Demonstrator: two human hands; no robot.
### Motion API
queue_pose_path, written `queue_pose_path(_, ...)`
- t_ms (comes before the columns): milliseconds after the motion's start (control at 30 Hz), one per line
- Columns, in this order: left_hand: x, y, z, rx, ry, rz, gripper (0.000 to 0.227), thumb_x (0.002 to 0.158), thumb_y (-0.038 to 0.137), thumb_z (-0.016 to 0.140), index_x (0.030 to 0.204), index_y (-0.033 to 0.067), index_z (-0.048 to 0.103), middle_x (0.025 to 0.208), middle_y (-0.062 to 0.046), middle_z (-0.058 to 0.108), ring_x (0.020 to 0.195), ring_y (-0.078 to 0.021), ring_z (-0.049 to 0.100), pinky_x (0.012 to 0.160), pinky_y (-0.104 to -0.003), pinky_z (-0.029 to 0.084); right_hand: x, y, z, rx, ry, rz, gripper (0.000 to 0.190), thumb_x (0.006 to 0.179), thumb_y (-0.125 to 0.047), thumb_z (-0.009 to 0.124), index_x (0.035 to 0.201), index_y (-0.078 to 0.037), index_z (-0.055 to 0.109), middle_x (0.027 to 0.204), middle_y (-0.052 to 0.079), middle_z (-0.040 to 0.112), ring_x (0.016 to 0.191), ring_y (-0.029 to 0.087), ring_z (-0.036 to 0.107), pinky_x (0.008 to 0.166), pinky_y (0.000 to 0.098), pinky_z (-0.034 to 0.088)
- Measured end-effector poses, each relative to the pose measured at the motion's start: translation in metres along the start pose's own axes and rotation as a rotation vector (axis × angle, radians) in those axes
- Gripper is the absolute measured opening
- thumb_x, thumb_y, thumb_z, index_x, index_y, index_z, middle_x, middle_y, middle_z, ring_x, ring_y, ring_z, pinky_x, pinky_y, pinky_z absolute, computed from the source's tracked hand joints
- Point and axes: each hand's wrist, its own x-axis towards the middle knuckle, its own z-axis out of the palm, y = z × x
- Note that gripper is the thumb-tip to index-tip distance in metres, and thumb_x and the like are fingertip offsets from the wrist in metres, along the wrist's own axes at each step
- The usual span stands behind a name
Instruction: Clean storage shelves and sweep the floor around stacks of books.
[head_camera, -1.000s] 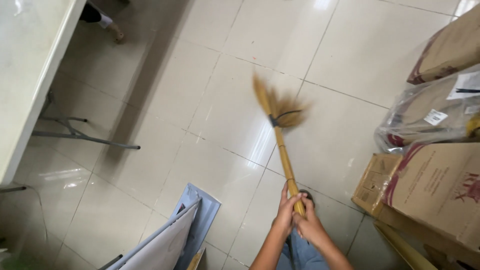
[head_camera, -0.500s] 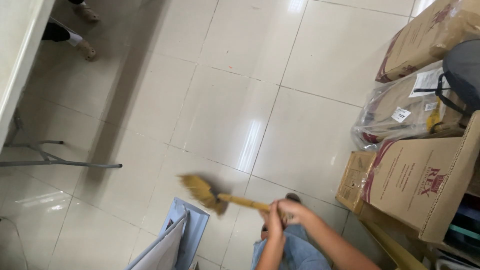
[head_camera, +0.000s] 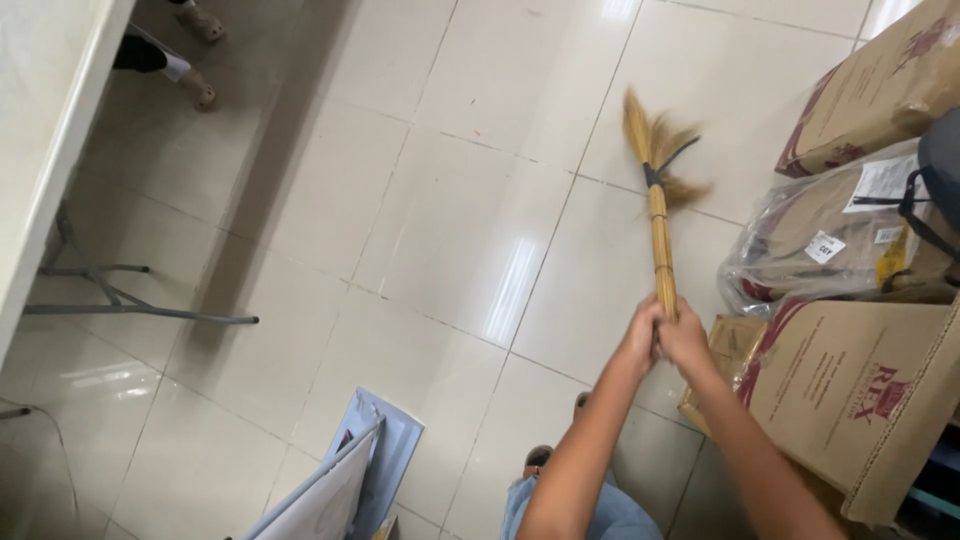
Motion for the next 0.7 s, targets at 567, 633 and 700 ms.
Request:
queue_pose_path(567, -0.306, 0.011, -0.123, -0.105, 0.566, 0.197, 0.057, 0.084, 0.023, 0.062, 0.135, 0.0065, 0.043, 0.095, -0.019, 0.062, 0.061, -0.0253, 0.067, 0.043, -0.033, 0.053, -0.219, 0.018, 0.158, 0.089, -0.770, 0.335, 0.056, 0.100, -0.013, 0.051, 0.154, -0.013, 0.038, 0.069, 0.009, 0.061, 0.042, 0.015, 0.047, 0.037, 0.0301, 0.036)
queue_pose_path(633, -0.301, 0.027, -0.163, -0.060, 0.719, 0.264, 0.049, 0.083, 0.021, 0.061, 0.128, 0.0076, 0.046, 0.088, -0.014, 0.060, 0.054, -0.0254, 0.064, 0.037, -0.037, 0.051, -0.202, 0.010, 0.198, 0.214, -0.967, 0.348, 0.053, 0.098, -0.010, 0.053, 0.151, -0.004, 0.045, 0.079, 0.006, 0.068, 0.043, 0.014, 0.049, 0.039, 0.0298, 0.038)
queue_pose_path(700, -0.298, 0.064, -0.192, -0.084, 0.751, 0.299, 0.047, 0.084, 0.023, 0.060, 0.127, 0.0088, 0.046, 0.089, -0.013, 0.062, 0.053, -0.0247, 0.064, 0.037, -0.036, 0.050, -0.181, -0.004, 0.250, 0.192, -0.977, 0.349, 0.046, 0.096, -0.010, 0.054, 0.141, -0.003, 0.051, 0.074, 0.007, 0.065, 0.041, 0.014, 0.049, 0.037, 0.0301, 0.037)
